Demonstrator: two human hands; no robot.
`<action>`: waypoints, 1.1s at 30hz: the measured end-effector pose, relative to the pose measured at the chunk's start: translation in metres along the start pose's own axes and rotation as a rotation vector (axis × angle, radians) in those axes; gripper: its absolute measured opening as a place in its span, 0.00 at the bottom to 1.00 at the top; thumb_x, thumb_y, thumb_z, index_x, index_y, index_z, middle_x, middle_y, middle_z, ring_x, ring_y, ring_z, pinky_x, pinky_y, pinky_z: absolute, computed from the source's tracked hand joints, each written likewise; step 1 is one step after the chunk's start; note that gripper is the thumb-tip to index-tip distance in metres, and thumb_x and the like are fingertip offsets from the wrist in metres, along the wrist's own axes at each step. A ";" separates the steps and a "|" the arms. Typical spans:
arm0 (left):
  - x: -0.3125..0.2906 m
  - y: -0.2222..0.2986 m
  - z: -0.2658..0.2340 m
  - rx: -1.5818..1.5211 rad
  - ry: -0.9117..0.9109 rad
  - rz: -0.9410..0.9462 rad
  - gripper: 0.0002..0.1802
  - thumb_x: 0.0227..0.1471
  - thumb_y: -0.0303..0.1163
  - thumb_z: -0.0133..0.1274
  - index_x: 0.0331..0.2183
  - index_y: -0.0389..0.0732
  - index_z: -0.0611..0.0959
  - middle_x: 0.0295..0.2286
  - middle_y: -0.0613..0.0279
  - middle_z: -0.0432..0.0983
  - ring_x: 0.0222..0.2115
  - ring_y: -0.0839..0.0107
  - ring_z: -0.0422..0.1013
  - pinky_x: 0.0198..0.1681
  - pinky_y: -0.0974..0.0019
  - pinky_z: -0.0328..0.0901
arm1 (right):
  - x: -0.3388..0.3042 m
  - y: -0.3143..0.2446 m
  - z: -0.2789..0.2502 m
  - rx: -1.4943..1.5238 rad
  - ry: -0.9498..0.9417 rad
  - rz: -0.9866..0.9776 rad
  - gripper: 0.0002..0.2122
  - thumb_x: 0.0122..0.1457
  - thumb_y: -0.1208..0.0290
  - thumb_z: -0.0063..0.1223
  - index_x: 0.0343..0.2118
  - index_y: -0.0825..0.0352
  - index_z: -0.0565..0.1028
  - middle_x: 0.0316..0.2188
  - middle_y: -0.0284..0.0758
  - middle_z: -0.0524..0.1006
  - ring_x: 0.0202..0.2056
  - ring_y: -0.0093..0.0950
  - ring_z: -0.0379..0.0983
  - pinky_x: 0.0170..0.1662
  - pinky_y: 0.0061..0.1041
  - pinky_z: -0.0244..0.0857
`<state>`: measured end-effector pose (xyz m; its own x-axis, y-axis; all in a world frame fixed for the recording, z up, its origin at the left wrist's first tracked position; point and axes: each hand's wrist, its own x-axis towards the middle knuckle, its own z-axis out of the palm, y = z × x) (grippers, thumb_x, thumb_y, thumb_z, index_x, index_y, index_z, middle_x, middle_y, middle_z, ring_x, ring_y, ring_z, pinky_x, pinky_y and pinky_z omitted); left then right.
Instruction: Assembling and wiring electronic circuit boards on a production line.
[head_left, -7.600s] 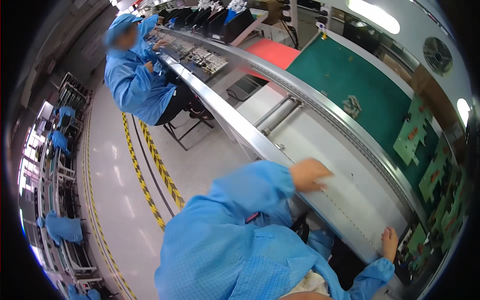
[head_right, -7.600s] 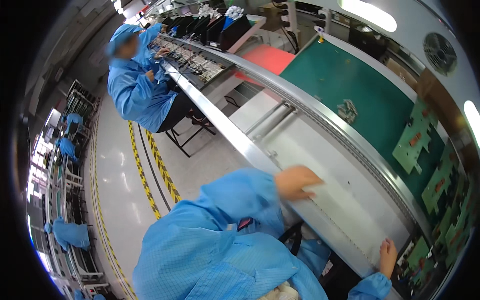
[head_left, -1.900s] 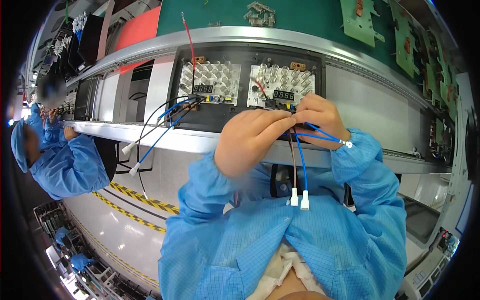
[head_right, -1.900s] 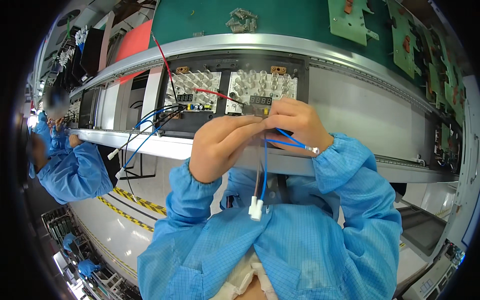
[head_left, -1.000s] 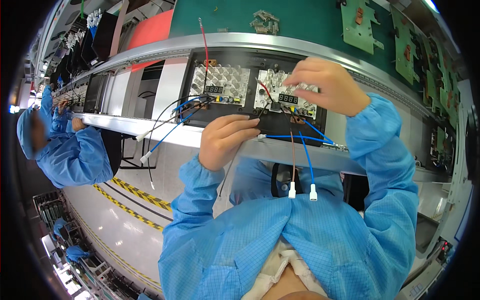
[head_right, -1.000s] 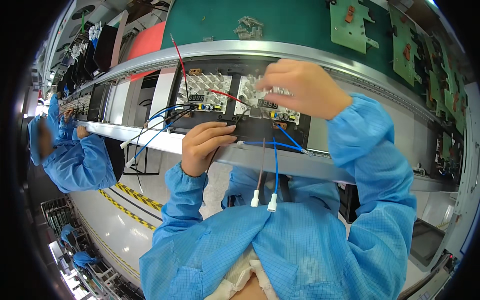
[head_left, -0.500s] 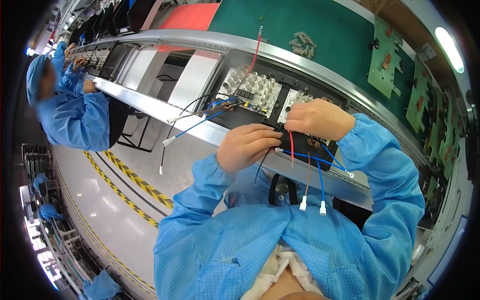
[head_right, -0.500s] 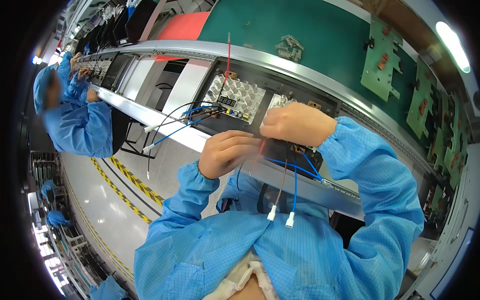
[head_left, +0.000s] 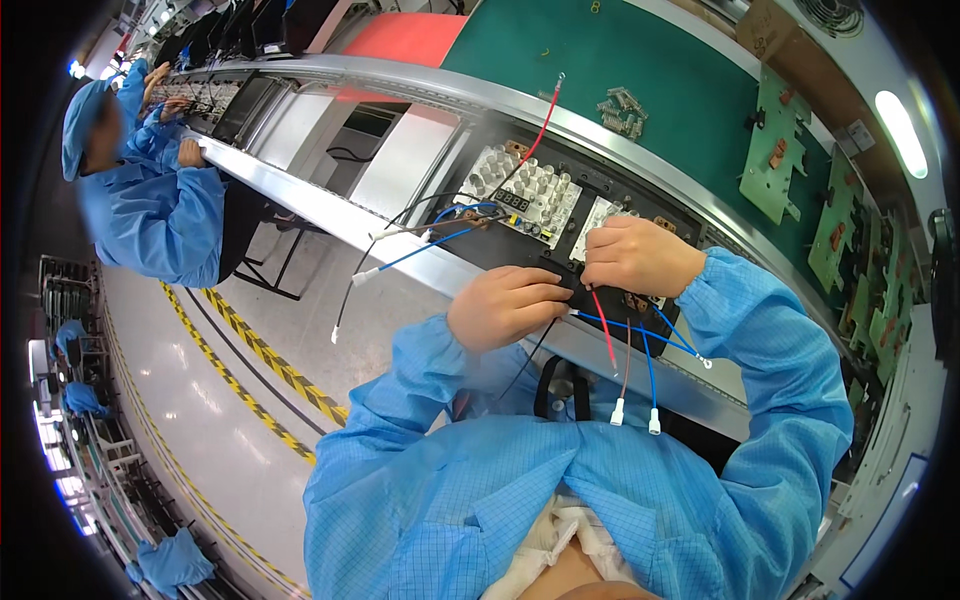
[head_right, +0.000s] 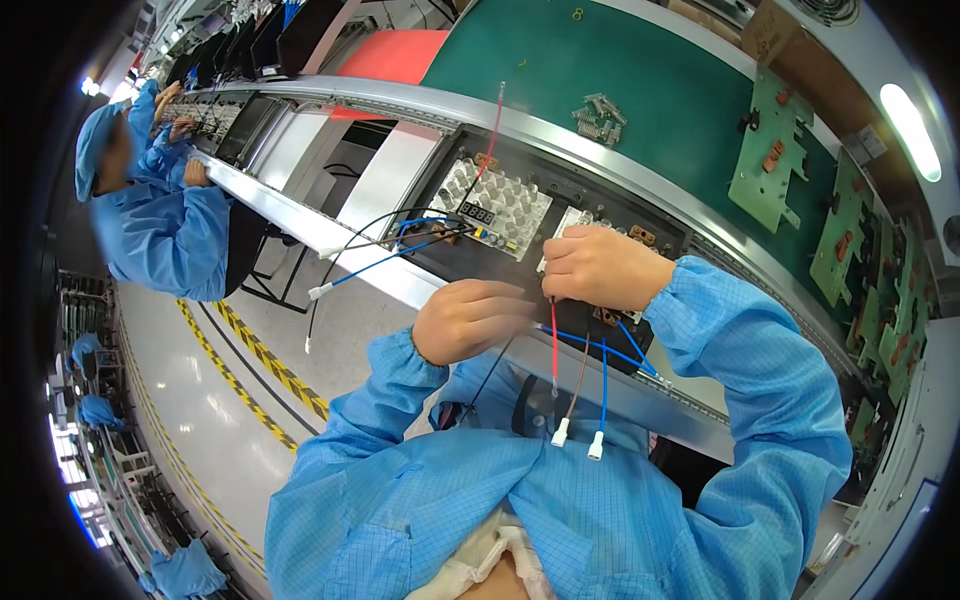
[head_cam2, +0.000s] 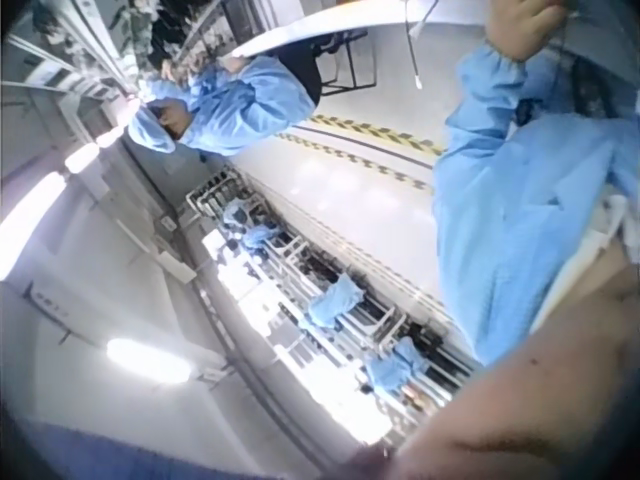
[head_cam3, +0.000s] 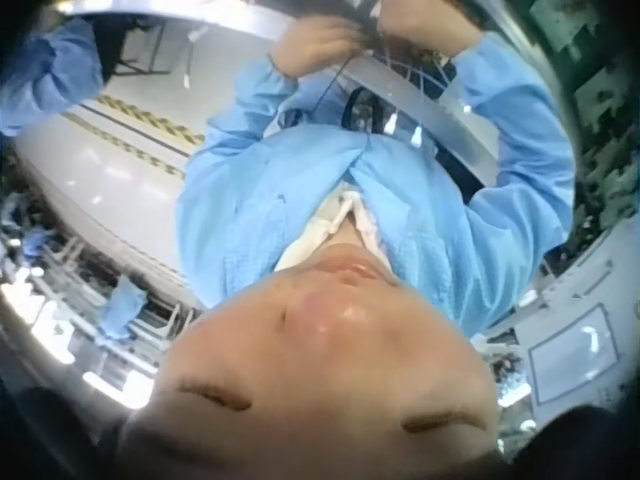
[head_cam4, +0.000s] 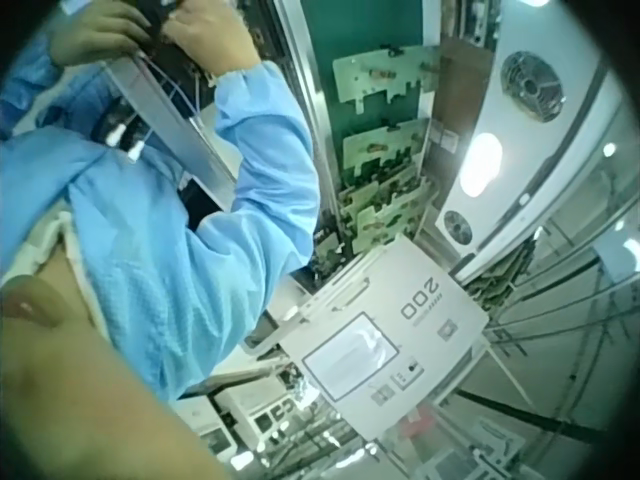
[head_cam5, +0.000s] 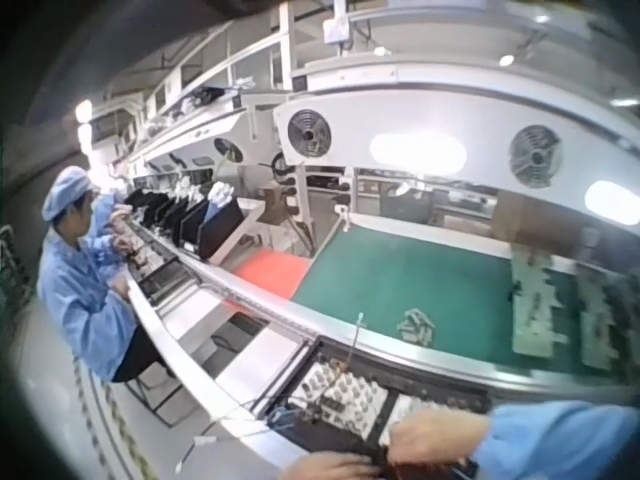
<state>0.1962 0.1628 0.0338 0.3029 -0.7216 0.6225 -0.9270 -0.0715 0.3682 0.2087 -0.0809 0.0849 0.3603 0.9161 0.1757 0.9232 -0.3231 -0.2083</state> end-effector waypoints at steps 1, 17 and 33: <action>0.000 0.000 -0.001 -0.001 -0.009 0.010 0.12 0.36 0.26 0.57 0.30 0.42 0.82 0.36 0.65 0.78 0.39 0.65 0.74 0.36 0.65 0.70 | 0.004 -0.001 -0.003 -0.004 -0.003 -0.007 0.03 0.49 0.71 0.51 0.23 0.61 0.71 0.25 0.29 0.71 0.35 0.28 0.69 0.38 0.26 0.64; -0.061 0.027 -0.039 -0.063 0.137 -0.277 0.15 0.39 0.17 0.54 0.34 0.39 0.81 0.36 0.59 0.78 0.37 0.60 0.75 0.36 0.62 0.70 | 0.058 0.033 -0.094 0.505 -0.502 0.395 0.11 0.54 0.71 0.52 0.40 0.61 0.78 0.27 0.37 0.78 0.28 0.27 0.73 0.34 0.26 0.67; -0.072 -0.023 -0.052 0.244 0.531 -0.745 0.16 0.45 0.16 0.50 0.38 0.39 0.81 0.31 0.57 0.75 0.33 0.62 0.70 0.33 0.68 0.63 | 0.133 0.078 -0.023 0.358 0.078 0.200 0.05 0.53 0.69 0.54 0.27 0.65 0.76 0.25 0.33 0.74 0.34 0.35 0.70 0.37 0.32 0.65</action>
<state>0.2069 0.2521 0.0165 0.8407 -0.0288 0.5407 -0.4571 -0.5732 0.6801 0.3317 0.0103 0.1143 0.5493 0.8187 0.1675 0.7344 -0.3773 -0.5642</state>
